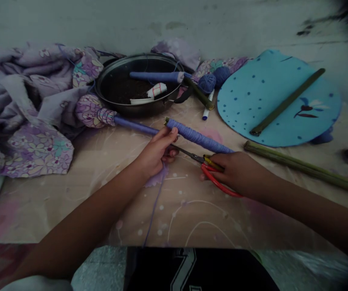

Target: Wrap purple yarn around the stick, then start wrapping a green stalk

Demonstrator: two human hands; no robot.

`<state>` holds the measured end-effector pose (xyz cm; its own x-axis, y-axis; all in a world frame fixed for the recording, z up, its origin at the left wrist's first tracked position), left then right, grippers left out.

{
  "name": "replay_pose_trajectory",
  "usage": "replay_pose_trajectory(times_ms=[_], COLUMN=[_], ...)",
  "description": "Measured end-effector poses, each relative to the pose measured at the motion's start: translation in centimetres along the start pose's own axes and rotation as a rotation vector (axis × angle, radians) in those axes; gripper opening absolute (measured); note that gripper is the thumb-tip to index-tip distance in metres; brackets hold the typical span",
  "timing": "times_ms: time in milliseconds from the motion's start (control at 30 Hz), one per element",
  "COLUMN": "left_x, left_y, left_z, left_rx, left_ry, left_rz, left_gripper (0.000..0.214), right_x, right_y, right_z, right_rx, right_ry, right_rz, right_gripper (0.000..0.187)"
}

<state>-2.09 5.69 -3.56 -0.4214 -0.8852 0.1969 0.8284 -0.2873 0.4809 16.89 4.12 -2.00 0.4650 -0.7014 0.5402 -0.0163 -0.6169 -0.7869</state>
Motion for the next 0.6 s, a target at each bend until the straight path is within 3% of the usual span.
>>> replay_pose_trajectory(times_ms=[333,600], left_x=[0.1,0.0], left_y=[0.0,0.0], left_z=[-0.2,-0.2], left_rx=[0.005,-0.005], left_ry=[0.012,0.051], left_rz=[0.030,-0.004], left_gripper=[0.027,0.028], right_x=[0.4,4.2], right_y=[0.7,2.7], right_z=[0.5,3.0], right_rx=[0.171,0.098], right_ry=[-0.031,-0.105], right_rz=[0.004,0.082], right_gripper=[0.032,0.032])
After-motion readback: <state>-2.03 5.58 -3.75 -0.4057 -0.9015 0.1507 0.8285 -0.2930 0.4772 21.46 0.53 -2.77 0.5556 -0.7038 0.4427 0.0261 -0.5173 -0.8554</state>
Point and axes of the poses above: each hand's wrist, its own x-axis away from the middle knuckle, its own y-axis out of the palm, z = x × y, the point moved 2 cm from there along -x, towards the middle knuckle, and after that the axes turned 13 degrees about -z, right-handed, at the moved point
